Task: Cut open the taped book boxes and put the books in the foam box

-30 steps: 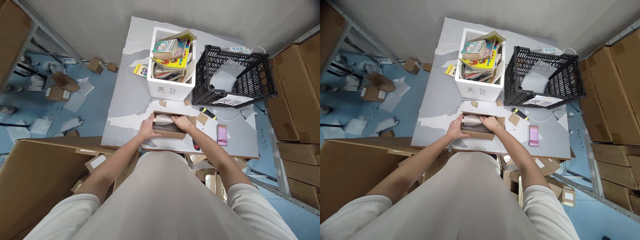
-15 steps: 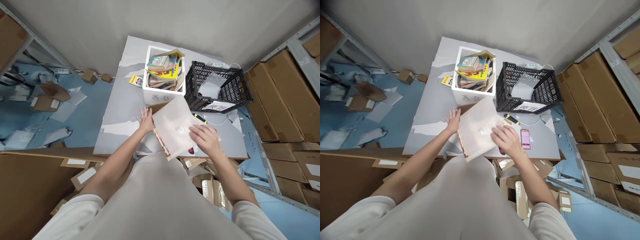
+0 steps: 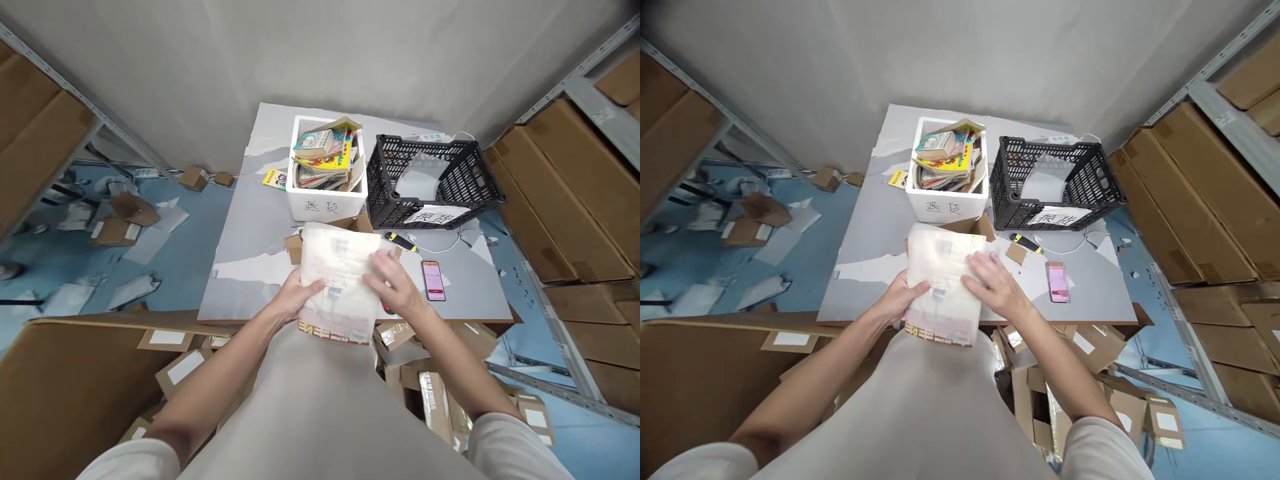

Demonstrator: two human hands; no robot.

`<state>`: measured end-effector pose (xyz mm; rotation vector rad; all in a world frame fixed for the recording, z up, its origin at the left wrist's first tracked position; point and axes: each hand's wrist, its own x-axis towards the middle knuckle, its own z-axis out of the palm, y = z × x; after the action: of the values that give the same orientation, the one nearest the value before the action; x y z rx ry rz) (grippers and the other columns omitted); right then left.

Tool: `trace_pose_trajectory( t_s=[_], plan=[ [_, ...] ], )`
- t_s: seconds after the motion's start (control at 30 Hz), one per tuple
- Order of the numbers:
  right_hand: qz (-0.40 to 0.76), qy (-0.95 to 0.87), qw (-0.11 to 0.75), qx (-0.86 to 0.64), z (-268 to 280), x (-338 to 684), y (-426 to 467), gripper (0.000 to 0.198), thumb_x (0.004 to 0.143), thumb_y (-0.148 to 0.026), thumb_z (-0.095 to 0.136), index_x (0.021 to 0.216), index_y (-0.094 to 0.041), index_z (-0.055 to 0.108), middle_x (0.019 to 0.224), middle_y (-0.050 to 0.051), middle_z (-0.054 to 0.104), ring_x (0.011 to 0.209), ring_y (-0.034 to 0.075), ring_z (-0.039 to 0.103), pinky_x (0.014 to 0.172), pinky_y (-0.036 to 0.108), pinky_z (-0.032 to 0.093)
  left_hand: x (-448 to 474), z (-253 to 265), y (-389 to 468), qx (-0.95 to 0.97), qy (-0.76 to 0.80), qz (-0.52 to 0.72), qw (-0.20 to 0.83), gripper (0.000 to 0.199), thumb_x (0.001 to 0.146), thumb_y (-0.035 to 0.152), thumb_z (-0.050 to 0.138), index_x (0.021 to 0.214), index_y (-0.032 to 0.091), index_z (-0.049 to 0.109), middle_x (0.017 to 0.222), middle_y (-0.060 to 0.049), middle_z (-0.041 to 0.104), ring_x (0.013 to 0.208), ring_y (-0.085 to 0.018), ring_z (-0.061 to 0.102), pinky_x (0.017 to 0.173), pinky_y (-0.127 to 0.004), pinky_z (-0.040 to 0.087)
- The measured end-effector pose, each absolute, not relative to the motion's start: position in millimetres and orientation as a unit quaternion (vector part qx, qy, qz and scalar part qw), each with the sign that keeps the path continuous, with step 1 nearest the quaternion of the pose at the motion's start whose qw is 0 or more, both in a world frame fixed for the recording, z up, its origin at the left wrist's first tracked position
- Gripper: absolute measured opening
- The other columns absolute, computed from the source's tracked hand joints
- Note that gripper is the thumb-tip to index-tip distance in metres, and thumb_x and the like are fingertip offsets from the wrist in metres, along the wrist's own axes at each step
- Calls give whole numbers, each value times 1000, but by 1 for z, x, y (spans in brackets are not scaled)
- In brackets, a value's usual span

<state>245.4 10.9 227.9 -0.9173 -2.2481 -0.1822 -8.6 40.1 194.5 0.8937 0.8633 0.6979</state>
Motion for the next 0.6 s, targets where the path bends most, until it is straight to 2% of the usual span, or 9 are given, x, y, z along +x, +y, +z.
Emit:
trace_pose_trajectory(
  t_s=[0.07,0.1,0.17,0.23,0.37,0.5,0.6],
  plan=[
    [-37,-802,388,-453,233,250,17,52,85,-8,48,132,-31,46,149,6,37,138,25,35,107,55,38,-17,189,44,419,416,342,731,61,65,47,78,112,13,60,103,-13,71,93,-27,68,82,-39,54],
    [-7,-766,405,-499,237,252,21,53,86,-9,45,134,-29,44,148,8,39,137,25,36,106,54,39,-22,187,46,434,422,339,720,59,63,45,79,109,13,62,102,-12,71,93,-27,68,81,-38,55],
    [76,-722,408,-553,247,253,28,48,88,-13,42,134,-26,44,136,11,52,125,23,51,100,47,46,-30,184,51,474,421,314,706,52,62,42,80,103,14,65,100,-10,72,92,-27,67,78,-36,55],
    [169,-732,358,-555,258,250,36,40,89,-19,44,128,-23,51,119,10,63,107,21,61,93,40,50,-34,183,55,513,403,283,703,46,63,39,80,99,14,66,98,-9,72,90,-26,67,75,-35,55],
    [315,-783,196,-499,266,239,47,32,83,-32,60,112,-20,61,105,8,67,94,21,62,81,34,49,-34,182,56,536,374,252,713,40,65,37,78,97,15,66,95,-8,72,87,-25,67,72,-32,54],
    [466,-734,164,-466,250,237,53,35,80,-43,63,104,-17,63,88,3,66,74,16,58,61,25,45,-33,181,52,528,381,257,714,41,67,42,76,96,16,65,95,-7,71,85,-23,66,70,-29,53],
    [530,-697,186,-446,235,243,51,34,81,-45,61,100,-17,64,87,2,66,75,16,59,63,26,46,-43,176,53,513,413,252,709,43,69,52,71,91,15,66,85,-7,71,78,-22,65,65,-28,51]
  ],
)
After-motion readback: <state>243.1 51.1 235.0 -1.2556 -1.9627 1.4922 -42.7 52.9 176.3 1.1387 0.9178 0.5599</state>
